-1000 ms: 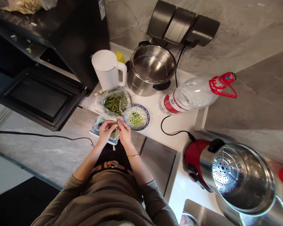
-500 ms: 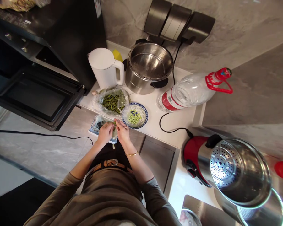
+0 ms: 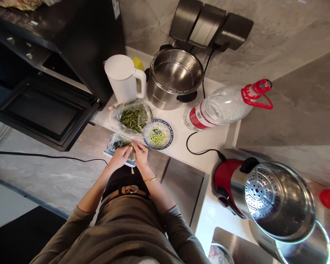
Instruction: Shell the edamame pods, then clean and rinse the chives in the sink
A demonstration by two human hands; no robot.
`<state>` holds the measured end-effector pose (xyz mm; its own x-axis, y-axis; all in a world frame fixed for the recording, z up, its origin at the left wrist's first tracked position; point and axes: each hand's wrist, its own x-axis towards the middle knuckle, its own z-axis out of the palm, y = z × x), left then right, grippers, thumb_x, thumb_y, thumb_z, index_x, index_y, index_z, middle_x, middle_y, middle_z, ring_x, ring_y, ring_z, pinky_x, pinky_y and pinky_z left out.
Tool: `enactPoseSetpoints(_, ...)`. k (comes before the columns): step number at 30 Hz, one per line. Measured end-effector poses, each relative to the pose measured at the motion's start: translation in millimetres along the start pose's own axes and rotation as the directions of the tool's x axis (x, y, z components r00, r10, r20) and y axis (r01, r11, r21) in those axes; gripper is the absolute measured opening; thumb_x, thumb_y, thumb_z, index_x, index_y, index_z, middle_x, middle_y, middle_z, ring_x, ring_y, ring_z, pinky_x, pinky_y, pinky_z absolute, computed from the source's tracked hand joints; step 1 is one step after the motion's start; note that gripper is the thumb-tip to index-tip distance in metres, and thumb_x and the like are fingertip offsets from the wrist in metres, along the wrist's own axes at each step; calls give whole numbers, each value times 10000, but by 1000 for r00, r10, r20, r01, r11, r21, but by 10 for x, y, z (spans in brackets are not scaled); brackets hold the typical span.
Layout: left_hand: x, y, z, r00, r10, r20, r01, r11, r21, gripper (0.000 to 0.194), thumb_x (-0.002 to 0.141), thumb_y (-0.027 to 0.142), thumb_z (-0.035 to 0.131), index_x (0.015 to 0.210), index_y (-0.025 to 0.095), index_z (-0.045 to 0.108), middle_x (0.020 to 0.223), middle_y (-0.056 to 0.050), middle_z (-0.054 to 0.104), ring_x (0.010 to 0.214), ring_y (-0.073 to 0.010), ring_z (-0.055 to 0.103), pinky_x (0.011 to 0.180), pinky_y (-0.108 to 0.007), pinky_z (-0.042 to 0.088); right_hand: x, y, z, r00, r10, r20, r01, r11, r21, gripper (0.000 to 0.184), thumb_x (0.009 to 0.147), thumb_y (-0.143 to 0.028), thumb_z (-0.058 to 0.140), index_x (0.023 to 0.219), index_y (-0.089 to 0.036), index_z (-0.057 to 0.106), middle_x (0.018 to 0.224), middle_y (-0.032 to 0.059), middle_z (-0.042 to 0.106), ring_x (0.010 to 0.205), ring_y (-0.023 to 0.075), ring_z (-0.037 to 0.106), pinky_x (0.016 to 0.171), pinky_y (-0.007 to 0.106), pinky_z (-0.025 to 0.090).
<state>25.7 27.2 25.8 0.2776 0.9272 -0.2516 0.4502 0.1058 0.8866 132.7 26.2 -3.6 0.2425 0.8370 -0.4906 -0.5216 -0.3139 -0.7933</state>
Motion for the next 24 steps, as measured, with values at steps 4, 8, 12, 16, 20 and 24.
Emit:
enactPoseSetpoints(4, -22, -87, -83, 990, -132, 45, 137, 864, -484, 481, 858, 583, 493, 585, 195, 413, 500, 50, 348, 452, -77, 309, 490, -237, 264, 8, -30, -24, 979, 125, 159, -118, 992, -51, 281, 578, -420, 836, 636, -182, 699, 587, -25, 602, 502, 73, 417, 498, 252, 358)
enactPoseSetpoints(8, -33, -155, -240, 974, -222, 44, 184, 660, -728, 493, 814, 610, 559, 606, 201, 379, 484, 87, 237, 419, -57, 225, 449, -217, 224, -35, -72, -83, 909, 250, 335, -179, 957, -230, 338, 564, -445, 856, 644, -154, 703, 513, -46, 538, 454, 41, 340, 438, 224, 246)
enactPoseSetpoints(12, -14, -290, -431, 940, -317, -126, 207, 824, -527, 475, 875, 555, 469, 567, 210, 359, 470, 61, 301, 417, -78, 286, 457, -234, 265, -48, -99, -123, 880, 359, 313, -320, 932, -169, 333, 502, -404, 888, 627, -158, 701, 518, -53, 554, 433, 22, 317, 401, 200, 211)
enactPoseSetpoints(16, -6, -435, -444, 942, -331, -53, 335, 922, 196, 391, 903, 417, 451, 612, 194, 588, 607, -28, 610, 607, -156, 572, 623, -271, 407, -21, -93, -104, 882, 418, 216, -443, 893, 82, 292, 499, -323, 897, 647, -175, 692, 633, -41, 642, 489, 15, 429, 415, 144, 294)
enactPoseSetpoints(20, -10, -434, -299, 869, -492, -46, 420, 686, 594, 445, 958, 450, 375, 833, 163, 692, 891, -147, 727, 861, -266, 679, 718, -329, 462, -6, -47, -72, 860, 486, 155, -508, 838, 197, 329, 472, -298, 909, 676, -157, 693, 655, -44, 656, 497, -3, 458, 425, 107, 327)
enactPoseSetpoints(24, -57, -306, -166, 947, -303, -107, 299, 707, 641, 464, 1002, 405, 278, 964, 147, 663, 960, -162, 715, 906, -270, 681, 728, -334, 476, -17, -9, -69, 873, 476, 110, -488, 852, 190, 291, 525, -297, 892, 659, -171, 667, 613, -56, 628, 476, 15, 448, 399, 126, 321)
